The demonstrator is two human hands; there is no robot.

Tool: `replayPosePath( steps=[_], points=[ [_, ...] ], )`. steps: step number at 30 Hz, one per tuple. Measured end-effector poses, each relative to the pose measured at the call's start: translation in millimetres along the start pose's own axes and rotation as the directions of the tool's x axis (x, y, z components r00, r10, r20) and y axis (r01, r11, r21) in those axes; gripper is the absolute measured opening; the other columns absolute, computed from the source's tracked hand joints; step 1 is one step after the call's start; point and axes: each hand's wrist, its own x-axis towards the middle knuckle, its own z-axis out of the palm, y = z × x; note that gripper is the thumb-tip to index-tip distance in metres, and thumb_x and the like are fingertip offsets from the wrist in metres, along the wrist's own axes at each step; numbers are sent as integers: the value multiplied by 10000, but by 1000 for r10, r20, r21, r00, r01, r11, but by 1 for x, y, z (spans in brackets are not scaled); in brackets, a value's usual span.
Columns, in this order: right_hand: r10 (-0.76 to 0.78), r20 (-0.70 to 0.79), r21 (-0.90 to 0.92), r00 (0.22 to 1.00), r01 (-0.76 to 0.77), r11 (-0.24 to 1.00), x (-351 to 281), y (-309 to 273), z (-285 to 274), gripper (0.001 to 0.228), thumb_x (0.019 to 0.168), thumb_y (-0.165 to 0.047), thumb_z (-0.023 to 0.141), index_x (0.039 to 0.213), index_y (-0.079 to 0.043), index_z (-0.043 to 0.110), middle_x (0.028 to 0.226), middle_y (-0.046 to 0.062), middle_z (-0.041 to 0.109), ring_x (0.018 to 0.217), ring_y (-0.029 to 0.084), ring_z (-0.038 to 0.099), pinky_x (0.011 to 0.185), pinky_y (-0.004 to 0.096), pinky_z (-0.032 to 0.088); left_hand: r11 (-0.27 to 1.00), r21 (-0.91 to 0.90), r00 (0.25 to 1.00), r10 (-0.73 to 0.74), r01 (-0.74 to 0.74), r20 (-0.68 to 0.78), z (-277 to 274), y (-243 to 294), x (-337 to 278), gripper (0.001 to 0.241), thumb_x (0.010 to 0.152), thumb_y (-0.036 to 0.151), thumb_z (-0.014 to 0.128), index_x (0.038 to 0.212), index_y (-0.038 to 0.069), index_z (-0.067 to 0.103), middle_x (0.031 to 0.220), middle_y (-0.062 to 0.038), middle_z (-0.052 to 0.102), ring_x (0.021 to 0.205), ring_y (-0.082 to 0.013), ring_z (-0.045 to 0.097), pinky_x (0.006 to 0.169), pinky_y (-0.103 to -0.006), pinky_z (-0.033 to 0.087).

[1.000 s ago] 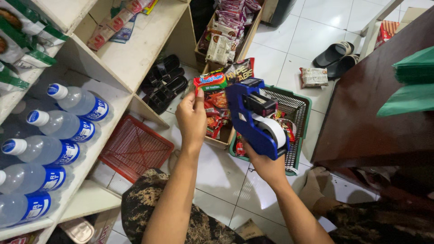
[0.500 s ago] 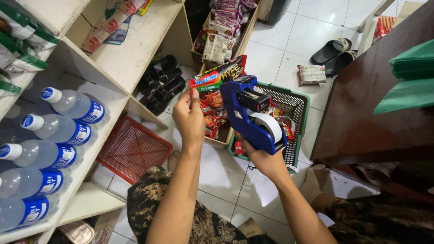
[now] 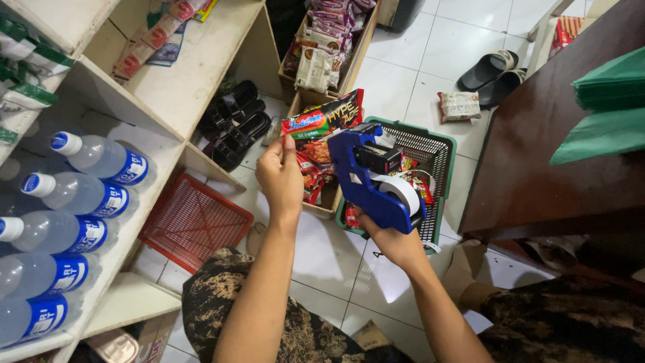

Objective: The person applies labels to noodle packets by hand using a label applicator, then places each labeled packet into a basket.

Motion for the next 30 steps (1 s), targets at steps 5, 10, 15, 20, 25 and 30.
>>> replayPosePath(
  steps=[5, 10, 15, 20, 25, 30],
  points=[
    [260, 58, 40, 964, -262, 964, -15, 17, 7, 245, 843, -125, 744, 1075, -63, 699, 757, 62, 702, 621, 153, 668, 547, 329, 537, 995, -62, 996, 79, -82, -50, -10, 7, 13, 308, 1073, 233, 549, 1047, -18, 727, 840, -78, 754, 734, -96, 619, 702, -303, 514],
    [396, 8, 303, 918, -380, 874, -28, 42, 20, 272, 801, -131, 766, 1037, -40, 666, 787, 53, 716, 619, 153, 710, 539, 320, 573, 995, 95, 999, 32, -30, -20, -21, 25, 10, 306, 1066, 222, 593, 988, -40, 730, 679, -136, 604, 640, -102, 459, 582, -330, 413],
    [347, -265, 212, 900, -296, 931, -4, 31, -4, 338, 855, -288, 818, 1099, -61, 769, 938, 37, 729, 737, 118, 603, 637, 278, 486, 982, 103, 987, 154, -159, 56, -17, 28, 10, 274, 1056, 222, 605, 975, -16, 714, 658, -74, 622, 592, -88, 476, 574, -312, 424],
    [130, -396, 155, 909, -73, 985, 25, 11, -25, 304, 897, -255, 839, 1067, -39, 709, 955, 3, 704, 822, 85, 638, 752, 241, 522, 994, -6, 989, 108, -108, 102, -6, 23, 6, 275, 1053, 232, 595, 1024, -2, 738, 719, -87, 681, 633, -92, 516, 612, -308, 449],
    [9, -436, 178, 900, 77, 981, 55, -13, -26, 390, 832, -196, 896, 1077, -19, 649, 923, -10, 626, 806, 74, 563, 730, 238, 491, 998, -7, 989, 58, -58, 134, 6, 21, -2, 278, 1044, 244, 590, 1029, 9, 738, 745, -108, 732, 626, -125, 574, 628, -315, 484],
    [336, -304, -71, 892, -373, 925, 76, -45, -26, 400, 886, -268, 884, 887, 89, 702, 805, 95, 613, 696, 139, 480, 616, 310, 416, 973, 41, 968, 223, -229, 116, 13, 22, -5, 296, 1061, 249, 575, 1060, -5, 727, 886, -173, 751, 773, -230, 701, 742, -367, 529]
  ],
)
